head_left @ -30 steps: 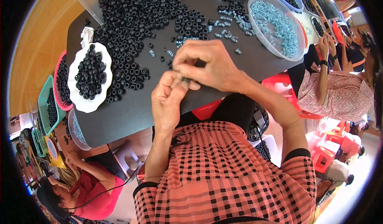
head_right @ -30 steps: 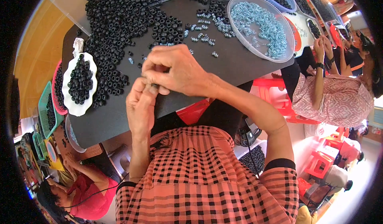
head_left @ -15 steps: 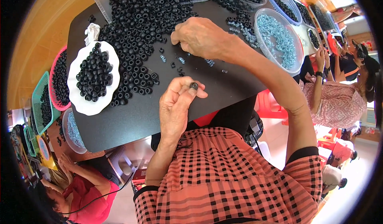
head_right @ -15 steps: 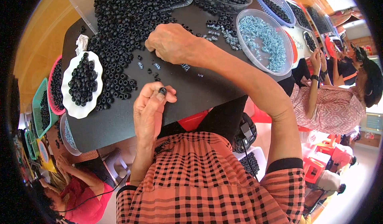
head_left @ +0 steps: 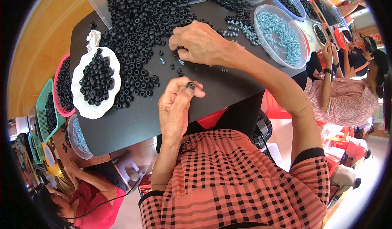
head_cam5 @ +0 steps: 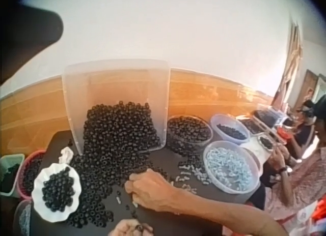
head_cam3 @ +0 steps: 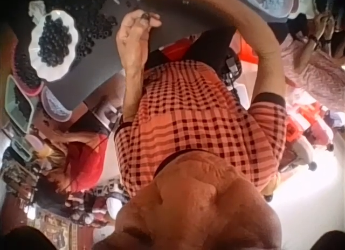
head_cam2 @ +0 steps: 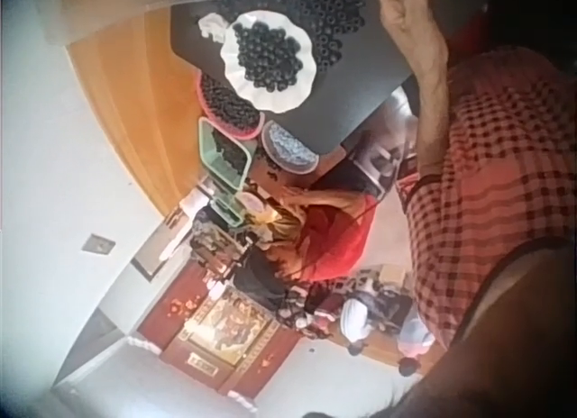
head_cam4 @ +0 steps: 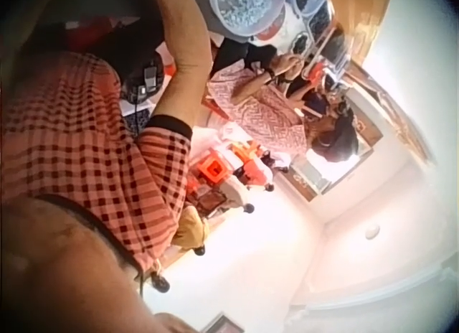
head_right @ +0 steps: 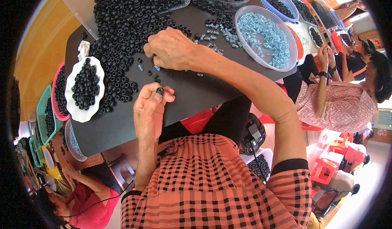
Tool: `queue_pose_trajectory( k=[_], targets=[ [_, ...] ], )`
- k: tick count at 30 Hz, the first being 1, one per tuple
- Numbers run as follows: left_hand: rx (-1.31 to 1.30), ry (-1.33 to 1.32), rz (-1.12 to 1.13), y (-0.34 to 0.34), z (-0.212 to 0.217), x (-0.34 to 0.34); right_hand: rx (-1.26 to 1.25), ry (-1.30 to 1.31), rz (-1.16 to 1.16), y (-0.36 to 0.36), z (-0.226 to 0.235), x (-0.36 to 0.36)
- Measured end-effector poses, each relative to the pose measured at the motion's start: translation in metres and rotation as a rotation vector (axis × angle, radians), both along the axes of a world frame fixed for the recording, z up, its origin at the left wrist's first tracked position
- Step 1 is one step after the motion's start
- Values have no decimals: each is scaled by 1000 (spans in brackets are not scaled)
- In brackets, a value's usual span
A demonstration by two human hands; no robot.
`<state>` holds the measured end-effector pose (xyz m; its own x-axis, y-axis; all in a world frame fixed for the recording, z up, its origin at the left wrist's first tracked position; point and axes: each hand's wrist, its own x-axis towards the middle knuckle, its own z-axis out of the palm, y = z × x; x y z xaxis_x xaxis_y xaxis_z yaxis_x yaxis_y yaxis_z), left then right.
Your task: The person assembles small blue inserts into black circular rings by hand at a manufacturing workstation.
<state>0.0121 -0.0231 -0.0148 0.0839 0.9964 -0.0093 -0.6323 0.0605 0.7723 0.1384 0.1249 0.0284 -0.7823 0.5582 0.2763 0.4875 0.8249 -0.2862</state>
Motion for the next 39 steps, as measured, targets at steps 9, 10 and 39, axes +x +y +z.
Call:
queue_pose_trajectory(
  k=[9, 10, 39],
  targets=[
    [-28, -8, 63, -1, 3, 1, -687, 462, -57, -48, 0, 30],
    [-27, -1, 71, 0, 4, 2, -754, 512, -50, -53, -1, 33],
    [-53, 196, 210, -5, -4, 9, -516, 750, -8, -84, -11, 28]
  ],
)
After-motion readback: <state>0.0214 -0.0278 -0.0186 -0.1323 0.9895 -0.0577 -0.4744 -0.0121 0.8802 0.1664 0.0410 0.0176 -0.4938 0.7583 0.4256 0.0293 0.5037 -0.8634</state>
